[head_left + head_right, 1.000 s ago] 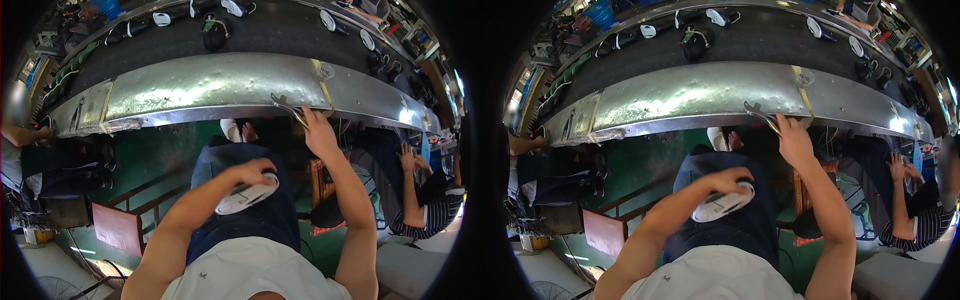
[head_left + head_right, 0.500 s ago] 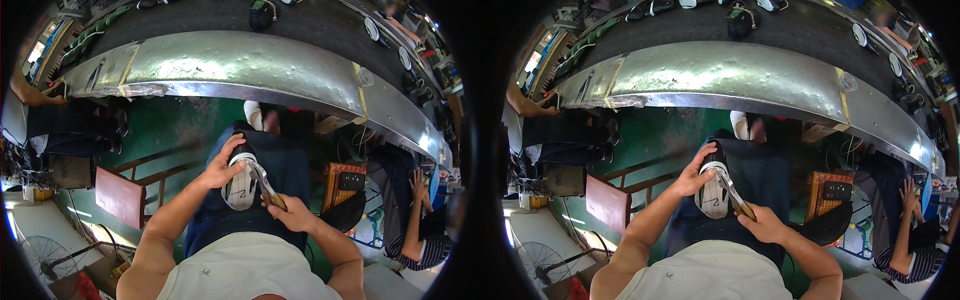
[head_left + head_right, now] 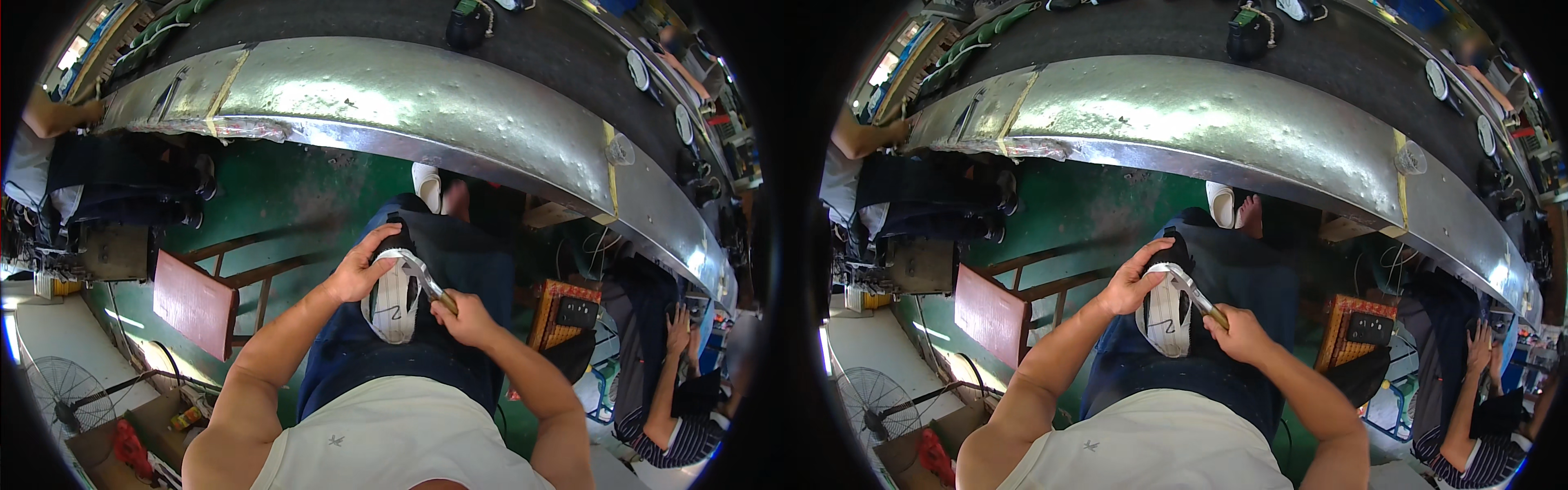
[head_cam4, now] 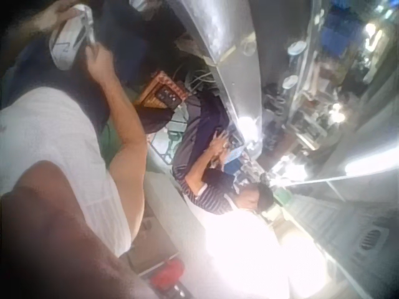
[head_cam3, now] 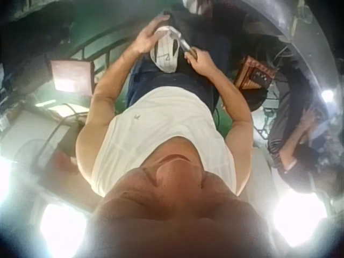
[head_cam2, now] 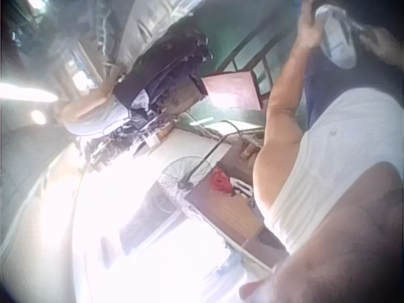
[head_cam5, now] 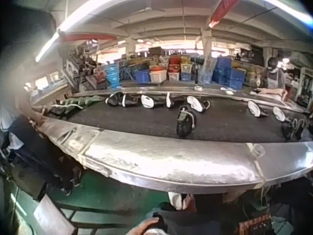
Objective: Trim excess material and clean the edges of shoe soles using pliers or a specialized trimming tool.
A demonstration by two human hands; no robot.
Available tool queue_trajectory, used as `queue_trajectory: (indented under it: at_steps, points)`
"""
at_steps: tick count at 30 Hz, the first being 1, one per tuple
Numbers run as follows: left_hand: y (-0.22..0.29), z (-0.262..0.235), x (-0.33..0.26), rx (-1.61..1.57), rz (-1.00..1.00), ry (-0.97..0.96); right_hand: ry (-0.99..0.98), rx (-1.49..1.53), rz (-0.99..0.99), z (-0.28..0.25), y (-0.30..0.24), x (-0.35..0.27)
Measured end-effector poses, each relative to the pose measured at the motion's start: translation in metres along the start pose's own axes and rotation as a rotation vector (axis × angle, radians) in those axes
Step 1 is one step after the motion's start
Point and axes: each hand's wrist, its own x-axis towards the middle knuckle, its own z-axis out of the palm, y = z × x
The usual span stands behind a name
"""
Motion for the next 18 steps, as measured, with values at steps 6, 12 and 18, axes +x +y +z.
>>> queue_trajectory:
  at_steps: [6, 12, 18]
  points:
    - [0.002, 0.003, 0.007, 0.06, 0.018, 0.006, 0.28, -0.079, -0.139, 0.038, 0.023, 0.002]
    - [0.009, 0.014, 0.004, -0.045, -0.083, 0.047, 0.169, -0.316, -0.053, 0.011, -0.015, -0.033]
    - [0.007, 0.023, 0.007, -0.078, -0.171, 0.17, -0.262, 0.127, 0.149, -0.03, -0.016, -0.056]
